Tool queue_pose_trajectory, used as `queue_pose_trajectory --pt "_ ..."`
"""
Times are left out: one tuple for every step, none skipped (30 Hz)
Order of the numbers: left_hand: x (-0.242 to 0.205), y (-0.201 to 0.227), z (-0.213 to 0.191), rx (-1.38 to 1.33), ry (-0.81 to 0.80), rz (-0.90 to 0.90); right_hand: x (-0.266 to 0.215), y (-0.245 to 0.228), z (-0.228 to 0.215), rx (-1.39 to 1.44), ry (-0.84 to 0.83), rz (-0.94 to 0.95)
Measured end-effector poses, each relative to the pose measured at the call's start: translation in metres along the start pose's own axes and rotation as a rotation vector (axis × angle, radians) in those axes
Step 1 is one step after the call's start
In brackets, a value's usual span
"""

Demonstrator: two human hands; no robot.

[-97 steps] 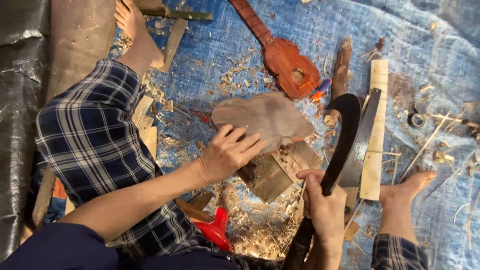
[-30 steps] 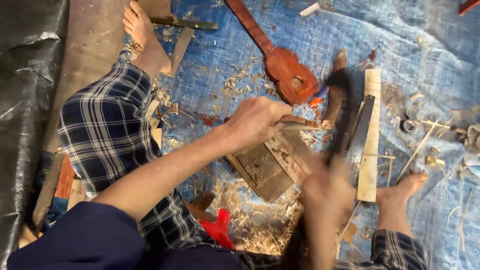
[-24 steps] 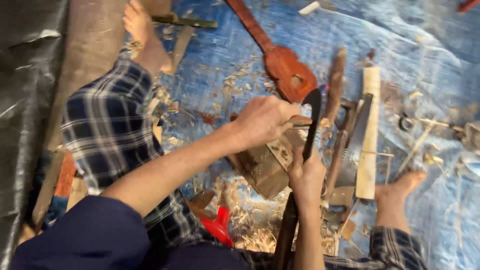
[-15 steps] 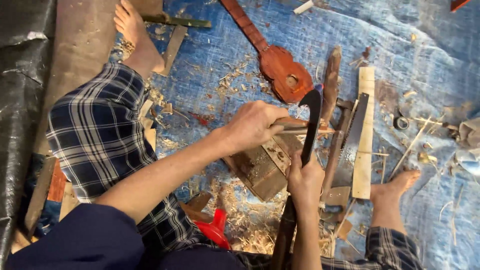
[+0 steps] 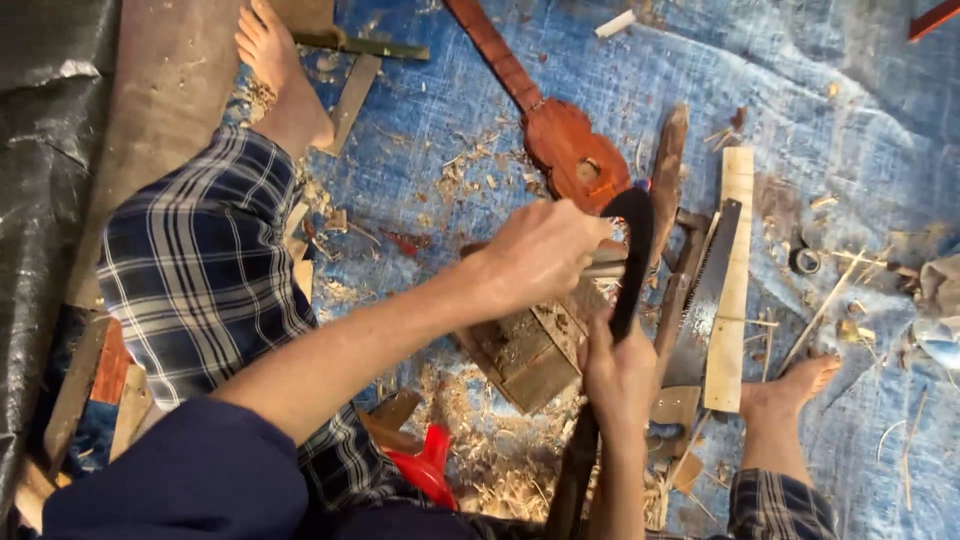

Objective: Carving and shaping a wooden component for a string instrument using a billhook

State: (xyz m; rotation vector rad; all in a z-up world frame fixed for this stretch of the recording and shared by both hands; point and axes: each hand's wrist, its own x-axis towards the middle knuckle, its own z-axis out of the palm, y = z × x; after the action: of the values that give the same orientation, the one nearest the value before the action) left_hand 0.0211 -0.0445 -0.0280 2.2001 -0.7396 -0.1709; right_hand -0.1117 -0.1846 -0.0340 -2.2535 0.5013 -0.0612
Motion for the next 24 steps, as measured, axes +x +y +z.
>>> queue_pose_trajectory --pt "0.002 0.002 -0.002 0.005 0.002 0.003 -0.006 -0.009 -0.020 0.004 0.003 -0.004" --pt "0.003 0.004 -0.003 0.064 0.009 0.051 -0.012 -0.017 -0.039 -0.072 0.043 0.014" --pt "-0.003 0.008 0.000 0.112 0.002 0.087 -0.026 -0.023 -0.059 -0.155 0.070 0.049" --pt "-0.009 0.012 -0.004 0.106 -0.009 0.078 -0.033 -0.028 -0.066 -0.157 0.061 0.061" --pt "-0.007 0.017 -0.009 0.090 -0.068 0.012 -0.034 -0.034 -0.074 -0.284 0.185 -0.200" --pt "-0.005 0.022 -0.015 0.075 -0.127 -0.053 -0.036 -0.040 -0.082 -0.411 0.302 -0.463" --pt "-0.007 0.021 -0.013 0.078 -0.125 -0.050 -0.012 -0.019 -0.045 -0.410 0.306 -0.465" --pt "-0.009 0.019 -0.012 0.033 -0.073 -0.026 0.006 0.009 -0.009 -0.325 0.113 -0.154" --pt "-0.010 0.016 -0.012 -0.013 -0.018 0.002 0.021 0.043 0.023 -0.237 -0.077 0.152" --pt "-0.011 0.018 -0.013 -0.011 -0.012 0.007 0.017 0.043 0.017 -0.238 -0.071 0.147" --pt "-0.015 0.019 -0.017 0.022 -0.020 0.043 0.011 0.042 0.014 -0.223 -0.062 0.098" --pt "-0.019 0.020 -0.019 0.055 -0.028 0.080 0.006 0.043 0.010 -0.208 -0.052 0.049" --pt "-0.021 0.022 -0.018 0.046 -0.038 0.092 0.006 0.049 0.009 -0.213 -0.040 0.063" --pt "-0.024 0.023 -0.016 0.026 -0.023 0.094 0.006 0.056 0.008 0.319 -0.157 0.095" --pt "-0.028 0.022 -0.019 0.014 0.000 0.086 0.008 0.059 0.011 0.857 -0.278 0.111" --pt "-0.030 0.019 -0.017 0.013 -0.003 0.088 0.005 0.057 0.011 0.857 -0.275 0.113" --pt "-0.031 0.016 -0.018 -0.004 -0.001 0.075 0.006 0.055 0.012 0.783 -0.251 0.102" --pt "-0.032 0.012 -0.019 -0.020 0.001 0.062 0.006 0.051 0.014 0.709 -0.228 0.090" --pt "-0.029 0.005 -0.013 -0.014 0.010 0.064 0.003 0.037 0.005 0.710 -0.231 0.079" --pt "-0.027 -0.003 -0.007 -0.032 0.007 0.056 0.000 0.024 -0.003 0.369 -0.150 0.007" --pt "-0.029 -0.009 0.002 -0.054 -0.001 0.037 -0.008 0.013 -0.011 0.027 -0.075 -0.057" --pt "-0.024 -0.014 0.001 -0.053 0.003 0.028 -0.015 -0.019 -0.029 0.027 -0.085 -0.060" --pt "-0.024 -0.017 0.004 -0.058 0.020 0.046 -0.028 -0.048 -0.047 0.156 -0.021 -0.085" --pt "-0.023 -0.020 0.008 -0.064 0.037 0.064 -0.038 -0.078 -0.066 0.284 0.045 -0.108"
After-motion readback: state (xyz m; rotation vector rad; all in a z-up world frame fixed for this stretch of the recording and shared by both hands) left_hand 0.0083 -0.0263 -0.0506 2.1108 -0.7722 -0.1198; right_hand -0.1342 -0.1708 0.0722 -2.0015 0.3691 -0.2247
